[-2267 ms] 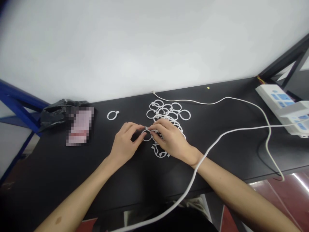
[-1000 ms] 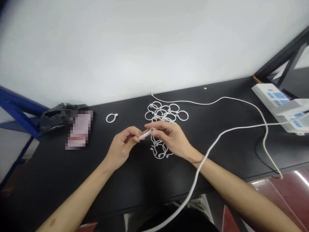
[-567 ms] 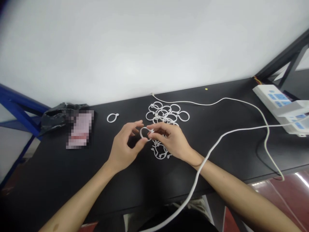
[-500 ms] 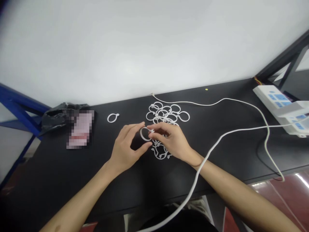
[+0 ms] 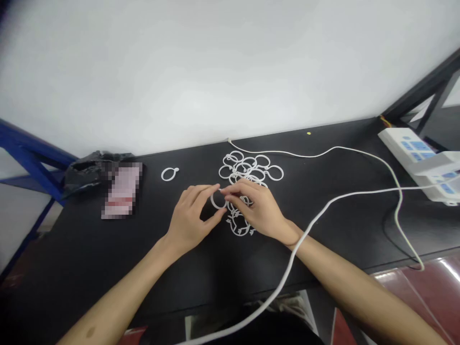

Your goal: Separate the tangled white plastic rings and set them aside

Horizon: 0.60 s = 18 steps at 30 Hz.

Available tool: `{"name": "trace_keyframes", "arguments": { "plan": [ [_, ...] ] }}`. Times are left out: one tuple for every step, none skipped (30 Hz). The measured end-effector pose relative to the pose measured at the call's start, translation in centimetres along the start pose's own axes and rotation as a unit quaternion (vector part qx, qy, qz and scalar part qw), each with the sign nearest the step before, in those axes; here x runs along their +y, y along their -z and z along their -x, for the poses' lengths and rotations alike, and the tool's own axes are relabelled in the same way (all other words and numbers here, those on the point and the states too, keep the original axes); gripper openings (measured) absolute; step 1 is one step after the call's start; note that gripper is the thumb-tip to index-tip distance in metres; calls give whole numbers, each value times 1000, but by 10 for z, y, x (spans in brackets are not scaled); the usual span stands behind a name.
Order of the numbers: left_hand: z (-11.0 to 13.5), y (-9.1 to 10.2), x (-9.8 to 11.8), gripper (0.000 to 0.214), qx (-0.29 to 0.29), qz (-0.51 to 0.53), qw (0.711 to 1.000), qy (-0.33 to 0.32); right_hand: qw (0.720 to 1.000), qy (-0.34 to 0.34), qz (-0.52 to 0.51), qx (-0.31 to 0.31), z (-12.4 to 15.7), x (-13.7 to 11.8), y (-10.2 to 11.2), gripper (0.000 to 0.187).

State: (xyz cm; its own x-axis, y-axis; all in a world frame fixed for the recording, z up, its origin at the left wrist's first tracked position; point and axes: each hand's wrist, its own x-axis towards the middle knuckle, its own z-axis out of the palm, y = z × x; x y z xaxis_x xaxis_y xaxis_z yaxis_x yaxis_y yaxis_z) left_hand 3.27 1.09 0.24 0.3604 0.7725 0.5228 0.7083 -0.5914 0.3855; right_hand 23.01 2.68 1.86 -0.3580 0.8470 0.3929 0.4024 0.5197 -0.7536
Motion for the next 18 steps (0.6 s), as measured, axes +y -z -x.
{"name": "trace_keyframes", "arguments": {
  "plan": [
    [0, 0, 0, 39, -2, 2, 1000, 1, 1000, 2, 5, 1, 0, 0, 0, 12],
    [0, -1, 0, 39, -4, 4, 1000, 1, 1000, 5, 9, 3, 0, 0, 1, 11],
    [1, -1, 0, 39, -5, 8, 1000, 2, 1000, 8, 13, 3, 0, 0, 1, 10],
    [1, -2, 0, 39, -8, 12, 1000, 1, 1000, 10, 16, 2, 0, 0, 1, 9],
    [1, -2, 0, 38, -11, 16, 1000, 1, 1000, 12, 17, 0, 0, 0, 2, 9],
    [1, -2, 0, 37, -13, 20, 1000, -1, 1000, 12, 16, -3, 0, 0, 2, 10],
    [1, -2, 0, 37, -17, 24, 1000, -3, 1000, 11, 12, -5, 0, 0, 2, 11],
    [1, -2, 0, 36, -18, 29, 999, -4, 1000, 10, 8, -6, 1, 0, 2, 12],
    [1, -2, 0, 36, -19, 33, 999, -6, 1000, 10, 5, -6, 1, 0, 1, 13],
    [1, -1, 0, 37, -18, 36, 999, -7, 1000, 8, 6, -2, 2, -1, 1, 12],
    [0, 0, -1, 37, -17, 37, 999, -6, 1000, 5, 10, 4, 2, 0, 0, 12],
    [-1, 1, -2, 38, -15, 34, 999, -3, 1000, 1, 20, 11, 2, 0, 0, 15],
    [-2, 2, -3, 38, -13, 27, 1000, 5, 999, -3, 33, 19, 2, 0, 0, 23],
    [-3, 3, -6, 38, -11, 16, 1000, 17, 998, -6, 48, 27, 2, 1, 0, 30],
    [-5, 4, -9, 38, -10, 3, 999, 34, 997, -8, 64, 34, 2, 1, 0, 35],
    [-6, 6, -13, 38, -7, -14, 999, 52, 996, -6, 78, 41, 2, 2, 0, 37],
    [-8, 7, -18, 38, -5, -35, 997, 69, 995, -3, 91, 47, 2, 2, 1, 34],
    [-10, 8, -24, 38, -3, -60, 995, 84, 993, 0, 102, 53, 2, 3, 1, 30]
  ]
}}
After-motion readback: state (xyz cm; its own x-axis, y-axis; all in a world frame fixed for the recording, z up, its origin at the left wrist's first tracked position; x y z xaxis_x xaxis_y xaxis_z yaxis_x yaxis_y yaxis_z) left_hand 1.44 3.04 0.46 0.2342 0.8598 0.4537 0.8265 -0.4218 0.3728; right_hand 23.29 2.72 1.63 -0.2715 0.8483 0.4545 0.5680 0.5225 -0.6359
